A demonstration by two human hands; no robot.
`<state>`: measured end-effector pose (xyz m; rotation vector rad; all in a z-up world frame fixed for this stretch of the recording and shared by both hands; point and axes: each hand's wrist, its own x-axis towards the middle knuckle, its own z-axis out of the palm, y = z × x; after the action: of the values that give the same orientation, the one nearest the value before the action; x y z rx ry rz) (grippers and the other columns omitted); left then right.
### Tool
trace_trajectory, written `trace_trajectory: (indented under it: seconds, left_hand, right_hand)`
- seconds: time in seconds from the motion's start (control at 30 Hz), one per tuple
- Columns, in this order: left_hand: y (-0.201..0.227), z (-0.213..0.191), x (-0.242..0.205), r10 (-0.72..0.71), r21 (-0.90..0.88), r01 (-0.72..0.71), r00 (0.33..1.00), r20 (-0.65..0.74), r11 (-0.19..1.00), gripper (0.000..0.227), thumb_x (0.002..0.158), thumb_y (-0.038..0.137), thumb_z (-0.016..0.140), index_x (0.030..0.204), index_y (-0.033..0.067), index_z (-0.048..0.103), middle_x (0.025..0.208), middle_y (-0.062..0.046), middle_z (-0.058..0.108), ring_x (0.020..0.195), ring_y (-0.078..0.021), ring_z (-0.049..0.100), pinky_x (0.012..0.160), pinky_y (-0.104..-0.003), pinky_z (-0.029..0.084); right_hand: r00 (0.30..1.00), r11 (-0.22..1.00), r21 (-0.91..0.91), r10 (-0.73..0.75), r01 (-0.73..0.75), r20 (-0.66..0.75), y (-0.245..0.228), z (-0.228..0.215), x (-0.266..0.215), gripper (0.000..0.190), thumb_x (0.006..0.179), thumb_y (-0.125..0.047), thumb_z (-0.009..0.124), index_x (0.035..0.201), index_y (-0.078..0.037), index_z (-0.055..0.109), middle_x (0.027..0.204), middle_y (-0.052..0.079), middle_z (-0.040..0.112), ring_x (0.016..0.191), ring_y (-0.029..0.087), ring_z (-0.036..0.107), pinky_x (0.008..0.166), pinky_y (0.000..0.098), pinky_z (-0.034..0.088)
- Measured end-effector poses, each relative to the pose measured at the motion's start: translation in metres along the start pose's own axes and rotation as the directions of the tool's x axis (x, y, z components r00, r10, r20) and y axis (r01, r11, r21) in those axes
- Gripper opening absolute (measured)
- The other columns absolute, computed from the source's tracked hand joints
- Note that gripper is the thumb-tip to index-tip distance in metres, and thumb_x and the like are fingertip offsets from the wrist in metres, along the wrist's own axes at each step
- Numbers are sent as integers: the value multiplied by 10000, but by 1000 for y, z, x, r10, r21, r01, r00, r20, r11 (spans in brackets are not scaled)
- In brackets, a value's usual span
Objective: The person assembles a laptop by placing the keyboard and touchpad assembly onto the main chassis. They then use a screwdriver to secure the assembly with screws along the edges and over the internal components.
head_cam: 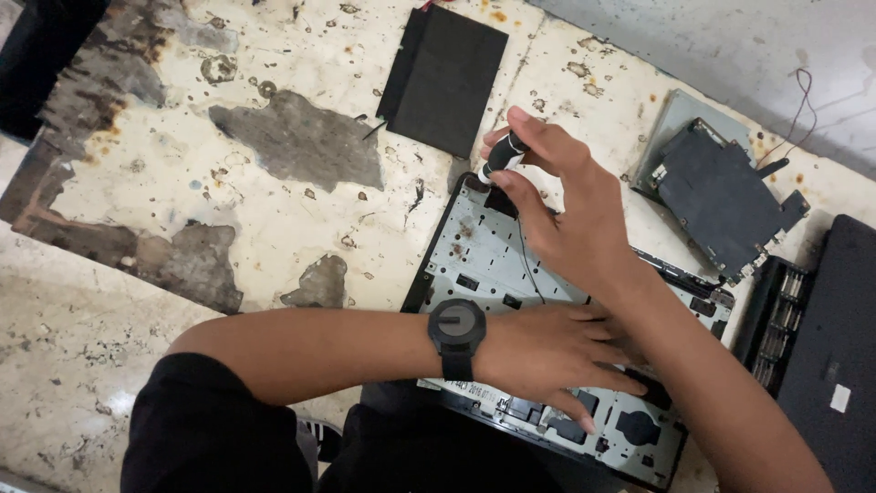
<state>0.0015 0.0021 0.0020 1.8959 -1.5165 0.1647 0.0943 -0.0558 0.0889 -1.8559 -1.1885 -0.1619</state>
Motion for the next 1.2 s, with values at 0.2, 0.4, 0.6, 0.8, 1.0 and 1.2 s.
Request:
trace_trajectory:
  seconds: [0.2,0.4,0.6,0.8,1.0,1.2]
  left_hand:
    - [0,0,0,20,17,-20,999,-32,1000,686,930,642,612,1425,167,601,1444,-109,639,1428,-335,516,1230,-486,379]
    - [0,1,0,4,9,-4,1000,-20,1000,678,922,642,622,1422,184,605,1471,-95,625,1456,-328,504,1253,-493,368]
    - [-2,5,-1,8,-21,-10,996,-83,1000,676,905,631,660,1394,165,629,1449,-89,644,1410,-328,562,1241,-483,396]
    - [-2,16,0,-11,-44,9,999,-48,999,687,898,638,656,1397,167,625,1485,-74,626,1447,-320,533,1254,-478,383]
    - [-3,15,0,-21,-53,17,998,-64,998,686,875,638,689,1374,170,631,1439,-92,649,1416,-334,551,1200,-494,444]
    - [-3,17,-1,-27,-15,26,999,-45,1000,689,899,666,652,1403,198,611,1468,-72,636,1426,-310,554,1221,-489,413]
  right_hand:
    - [997,991,-127,25,-34,-70,4,2,-2,501,1141,-35,679,1547,-104,395,1511,148,571,1393,330,629,1112,416,639]
    - [984,984,78,154,-161,86,-9,0,7,442,1191,-73,470,1584,-161,289,1559,153,546,1436,310,620,1199,490,527]
    - [990,990,-56,130,-133,-47,2,3,5,581,1102,-109,724,1580,-126,394,1382,93,571,1134,227,529,1125,449,621]
    - [992,987,-158,-10,-11,-127,3,9,2,634,1071,-28,835,1557,-122,438,1091,68,591,953,221,491,1047,414,630]
    - [978,995,-101,-6,-15,-207,9,13,-1,669,1051,-8,868,1547,-175,452,1228,87,657,1007,190,607,935,319,718]
    - [975,985,-50,153,-163,-160,9,15,-10,581,1080,-22,755,1533,-95,398,1518,231,520,1253,304,712,1076,410,662]
